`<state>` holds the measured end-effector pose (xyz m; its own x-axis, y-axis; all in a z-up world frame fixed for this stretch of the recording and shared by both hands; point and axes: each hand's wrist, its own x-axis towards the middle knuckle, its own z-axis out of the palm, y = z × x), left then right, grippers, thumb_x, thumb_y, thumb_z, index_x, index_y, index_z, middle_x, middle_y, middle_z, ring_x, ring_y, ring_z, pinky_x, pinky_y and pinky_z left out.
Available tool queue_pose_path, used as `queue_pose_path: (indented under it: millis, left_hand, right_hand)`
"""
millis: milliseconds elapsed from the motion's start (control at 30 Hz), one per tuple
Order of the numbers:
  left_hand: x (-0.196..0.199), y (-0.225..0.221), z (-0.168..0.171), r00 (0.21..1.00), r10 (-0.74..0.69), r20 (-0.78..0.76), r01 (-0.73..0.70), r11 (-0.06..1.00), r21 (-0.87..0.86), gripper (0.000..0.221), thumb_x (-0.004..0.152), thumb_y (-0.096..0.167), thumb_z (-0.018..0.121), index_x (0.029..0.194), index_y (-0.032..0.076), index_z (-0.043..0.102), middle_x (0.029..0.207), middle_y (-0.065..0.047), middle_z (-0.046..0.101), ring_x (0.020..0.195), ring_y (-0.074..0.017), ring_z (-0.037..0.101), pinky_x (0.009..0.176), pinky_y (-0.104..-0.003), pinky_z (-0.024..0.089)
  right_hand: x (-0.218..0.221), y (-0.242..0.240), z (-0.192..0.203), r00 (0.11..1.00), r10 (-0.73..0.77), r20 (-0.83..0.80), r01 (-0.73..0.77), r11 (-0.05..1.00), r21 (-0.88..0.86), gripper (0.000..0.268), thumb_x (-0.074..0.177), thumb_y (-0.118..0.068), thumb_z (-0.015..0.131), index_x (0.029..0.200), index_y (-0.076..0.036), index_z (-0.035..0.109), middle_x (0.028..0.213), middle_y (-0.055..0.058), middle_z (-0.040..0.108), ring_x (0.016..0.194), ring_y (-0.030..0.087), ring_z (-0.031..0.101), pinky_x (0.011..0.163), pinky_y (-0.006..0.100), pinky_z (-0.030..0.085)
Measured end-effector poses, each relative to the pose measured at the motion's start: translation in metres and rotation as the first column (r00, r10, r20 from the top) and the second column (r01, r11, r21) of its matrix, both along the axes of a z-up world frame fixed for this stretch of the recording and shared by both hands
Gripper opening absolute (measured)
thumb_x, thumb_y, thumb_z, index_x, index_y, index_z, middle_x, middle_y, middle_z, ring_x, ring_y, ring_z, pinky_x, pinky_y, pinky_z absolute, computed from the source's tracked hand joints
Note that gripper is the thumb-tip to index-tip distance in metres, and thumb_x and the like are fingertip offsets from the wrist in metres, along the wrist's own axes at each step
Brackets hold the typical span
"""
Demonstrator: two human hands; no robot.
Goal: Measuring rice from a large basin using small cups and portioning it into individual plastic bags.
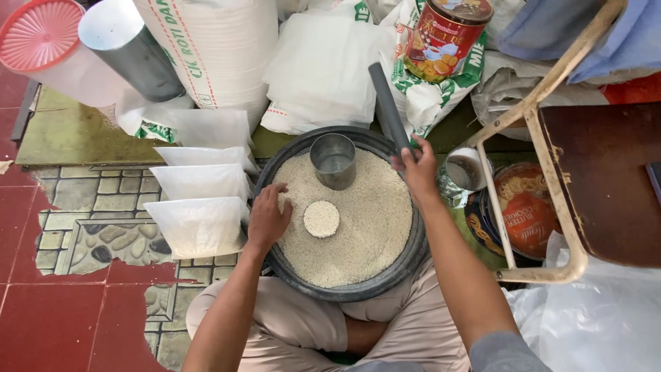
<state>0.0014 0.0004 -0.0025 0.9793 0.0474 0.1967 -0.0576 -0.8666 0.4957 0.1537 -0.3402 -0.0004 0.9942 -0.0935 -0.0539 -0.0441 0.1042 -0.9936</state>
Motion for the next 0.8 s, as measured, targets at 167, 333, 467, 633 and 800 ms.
queue_pose_path:
  millis: [167, 333, 467, 633, 800]
  left_hand:
    - [0.002, 0.000, 0.005, 1.000, -0.005, -0.014, 0.005, 1.000, 0.024, 0.033, 0.103, 0.017, 0.056, 0.135, 0.015, 0.051, 0.119, -0.004, 0.056, 0.124, -0.0239, 0.060, 0.098, -0.045, 0.055]
    - [0.004, 0.000, 0.009, 0.999, 0.003, -0.051, -0.005, 0.999, -0.041, 0.030, 0.105, 0.016, 0.052, 0.135, 0.013, 0.051, 0.119, -0.005, 0.057, 0.126, -0.0262, 0.059, 0.097, -0.049, 0.056]
    - [0.005, 0.001, 0.011, 0.999, 0.004, -0.049, -0.006, 0.998, -0.059, 0.031, 0.106, 0.017, 0.053, 0.136, 0.013, 0.052, 0.119, -0.005, 0.058, 0.126, -0.0270, 0.060, 0.098, -0.050, 0.056]
    - [0.005, 0.001, 0.012, 0.999, 0.005, -0.049, -0.009, 0.996, -0.088, 0.030, 0.106, 0.016, 0.054, 0.136, 0.013, 0.052, 0.118, -0.005, 0.059, 0.125, -0.0270, 0.061, 0.098, -0.052, 0.057]
    - [0.006, 0.001, 0.009, 0.999, 0.004, -0.050, -0.008, 0.997, -0.079, 0.030, 0.105, 0.017, 0.055, 0.135, 0.012, 0.053, 0.116, -0.004, 0.060, 0.124, -0.0265, 0.062, 0.099, -0.051, 0.057]
  right_hand:
    - [0.088, 0.032, -0.012, 0.996, -0.077, -0.054, 0.085, 0.981, 0.175, 0.042, 0.106, -0.008, 0.051, 0.147, -0.004, 0.041, 0.116, 0.024, 0.055, 0.089, 0.040, 0.079, 0.081, 0.044, 0.073]
    - [0.141, 0.047, -0.025, 0.990, -0.130, -0.057, 0.136, 0.986, 0.098, 0.051, 0.098, 0.000, 0.065, 0.144, -0.007, 0.044, 0.123, 0.025, 0.050, 0.101, 0.037, 0.078, 0.092, 0.041, 0.071]
    - [0.164, 0.061, -0.052, 0.962, -0.271, -0.011, 0.271, 0.960, 0.066, 0.049, 0.095, -0.002, 0.073, 0.136, -0.008, 0.048, 0.115, 0.022, 0.055, 0.092, 0.032, 0.081, 0.087, 0.039, 0.073]
    - [0.164, 0.076, -0.050, 0.908, -0.418, -0.027, 0.418, 0.908, -0.014, 0.039, 0.094, -0.008, 0.075, 0.120, -0.004, 0.046, 0.103, 0.021, 0.064, 0.078, 0.024, 0.081, 0.068, 0.029, 0.074]
    - [0.159, 0.076, -0.049, 0.918, -0.393, -0.049, 0.393, 0.919, 0.007, 0.041, 0.096, -0.012, 0.075, 0.123, -0.005, 0.045, 0.109, 0.022, 0.064, 0.084, 0.022, 0.080, 0.073, 0.028, 0.072]
